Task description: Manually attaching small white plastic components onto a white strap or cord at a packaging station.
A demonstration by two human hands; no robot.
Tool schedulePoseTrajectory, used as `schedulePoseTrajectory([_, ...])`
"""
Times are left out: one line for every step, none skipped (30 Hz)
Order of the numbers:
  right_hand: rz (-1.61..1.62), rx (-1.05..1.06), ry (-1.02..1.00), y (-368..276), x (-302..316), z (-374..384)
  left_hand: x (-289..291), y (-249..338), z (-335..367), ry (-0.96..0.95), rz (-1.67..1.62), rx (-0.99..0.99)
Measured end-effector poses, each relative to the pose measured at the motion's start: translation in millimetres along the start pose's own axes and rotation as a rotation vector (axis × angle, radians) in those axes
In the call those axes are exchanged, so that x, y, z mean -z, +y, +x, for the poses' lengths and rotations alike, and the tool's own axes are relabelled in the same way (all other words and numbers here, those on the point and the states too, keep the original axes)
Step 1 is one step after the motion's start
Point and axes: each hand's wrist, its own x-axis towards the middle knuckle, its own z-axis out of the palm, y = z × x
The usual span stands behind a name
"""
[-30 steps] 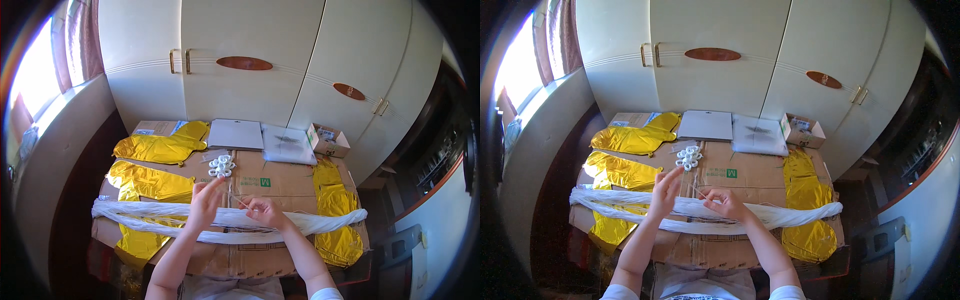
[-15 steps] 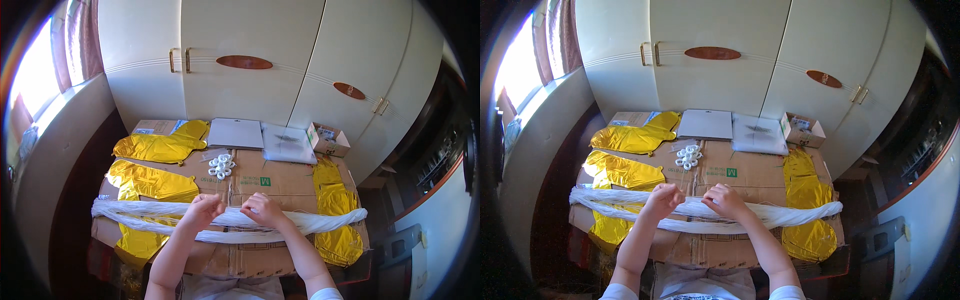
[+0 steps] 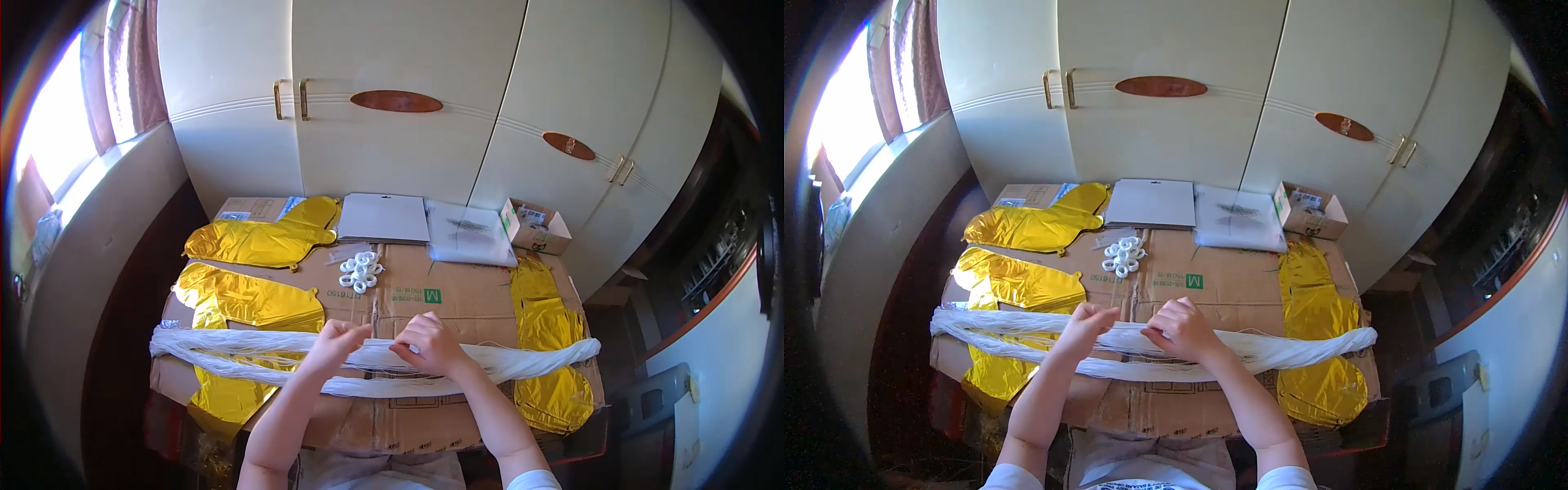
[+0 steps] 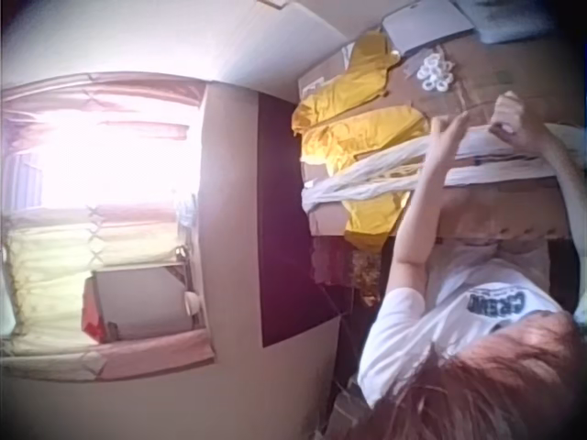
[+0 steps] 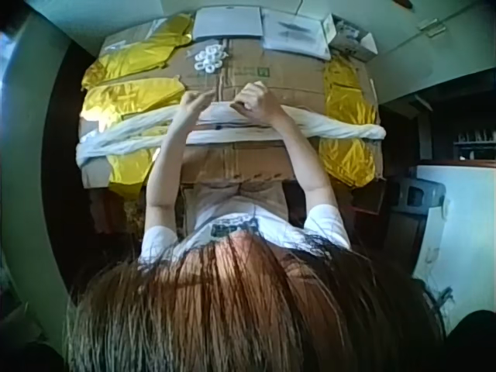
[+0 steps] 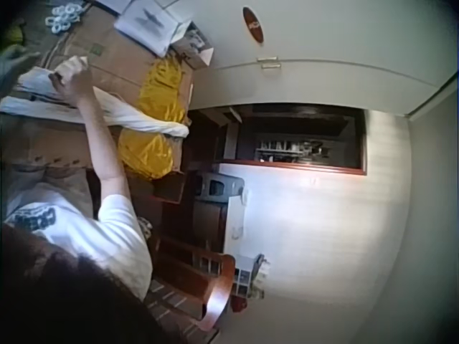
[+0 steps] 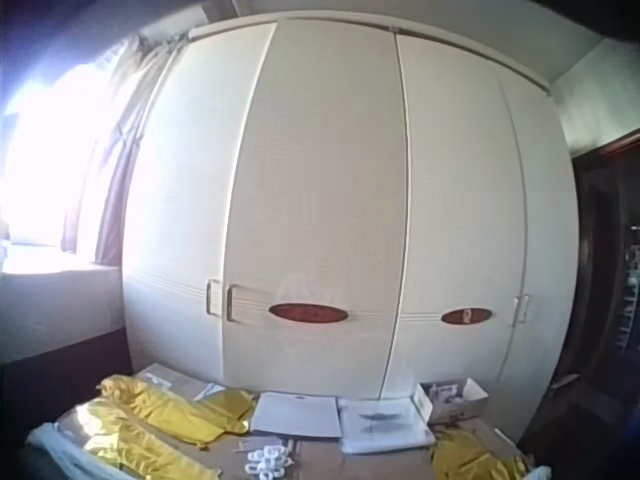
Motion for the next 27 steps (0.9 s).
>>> schedulePoseTrajectory([0.000,-0.010,0.000,0,-1,-1,5,-2,0,-0.136,-0.415,0.049])
schedulePoseTrajectory([0.001,-0.019,-0.001,1,-3,-1,7,-3,0,-0.271,-0.830,0.097])
schedulePoseTrajectory([0.003,-0.028,-0.004,2,-5,-1,4,2,-2,-0.179,-0.838,0.041])
schedulePoseTrajectory([-0.001,-0.050,-0.019,2,-5,-3,-6,14,-4,-0.096,-0.844,-0.009])
schedulePoseTrajectory([-0.003,-0.071,-0.034,3,-6,-4,-16,25,-6,-0.012,-0.849,-0.059])
schedulePoseTrajectory([-0.003,-0.088,-0.050,2,-6,-4,-20,31,-8,0.076,-0.851,-0.112])
schedulePoseTrajectory([-0.012,-0.070,-0.032,1,-7,-4,-17,27,-7,0.098,-0.408,-0.187])
schedulePoseTrajectory([-0.020,-0.050,-0.014,1,-7,-3,-11,20,-5,0.117,0.037,-0.254])
schedulePoseTrajectory([-0.029,-0.033,0.002,1,-8,-3,-7,14,-2,0.130,0.480,-0.311])
schedulePoseTrajectory([-0.035,-0.033,0.016,1,-7,-3,-11,10,5,0.266,0.906,-0.694])
schedulePoseTrajectory([-0.042,-0.034,0.030,0,-4,-2,-11,11,3,0.282,1.067,-0.694])
schedulePoseTrajectory([-0.049,-0.032,0.045,0,-1,-1,-12,14,0,0.299,1.230,-0.694])
schedulePoseTrajectory([-0.048,-0.034,0.046,1,1,0,-9,13,0,0.259,1.159,-0.576])
schedulePoseTrajectory([-0.047,-0.036,0.047,1,2,0,-4,11,0,0.218,1.085,-0.460])
schedulePoseTrajectory([-0.044,-0.035,0.051,1,2,1,0,10,1,0.180,1.013,-0.345])
schedulePoseTrajectory([-0.040,-0.037,0.031,1,2,1,2,7,1,0.212,0.670,-0.199])
schedulePoseTrajectory([-0.035,-0.038,0.011,2,1,1,3,3,0,0.237,0.324,-0.056])
schedulePoseTrajectory([-0.033,-0.043,-0.010,3,-1,-1,2,1,0,0.252,-0.024,0.089])
schedulePoseTrajectory([-0.038,-0.044,-0.003,5,-3,-3,1,3,0,0.186,-0.226,0.043])
schedulePoseTrajectory([-0.043,-0.044,0.004,8,-5,-5,0,9,-1,0.118,-0.427,-0.003])
schedulePoseTrajectory([-0.046,-0.042,0.010,9,-7,-6,-2,16,-2,0.051,-0.626,-0.050])
schedulePoseTrajectory([-0.046,-0.050,0.012,8,-8,-6,-2,19,-3,-0.018,-0.825,-0.099])
schedulePoseTrajectory([-0.047,-0.057,0.015,6,-7,-5,6,9,3,-0.169,-0.779,-0.167])
schedulePoseTrajectory([-0.048,-0.065,0.014,4,-7,-4,6,7,3,-0.072,-0.409,-0.179])
schedulePoseTrajectory([-0.039,-0.056,0.018,2,-6,-3,3,4,2,0.026,-0.037,-0.187])
schedulePoseTrajectory([-0.029,-0.046,0.023,0,-5,-1,-1,0,1,0.122,0.334,-0.189])
schedulePoseTrajectory([-0.020,-0.038,0.027,-1,-4,0,-9,-6,9,0.305,0.811,-0.556])
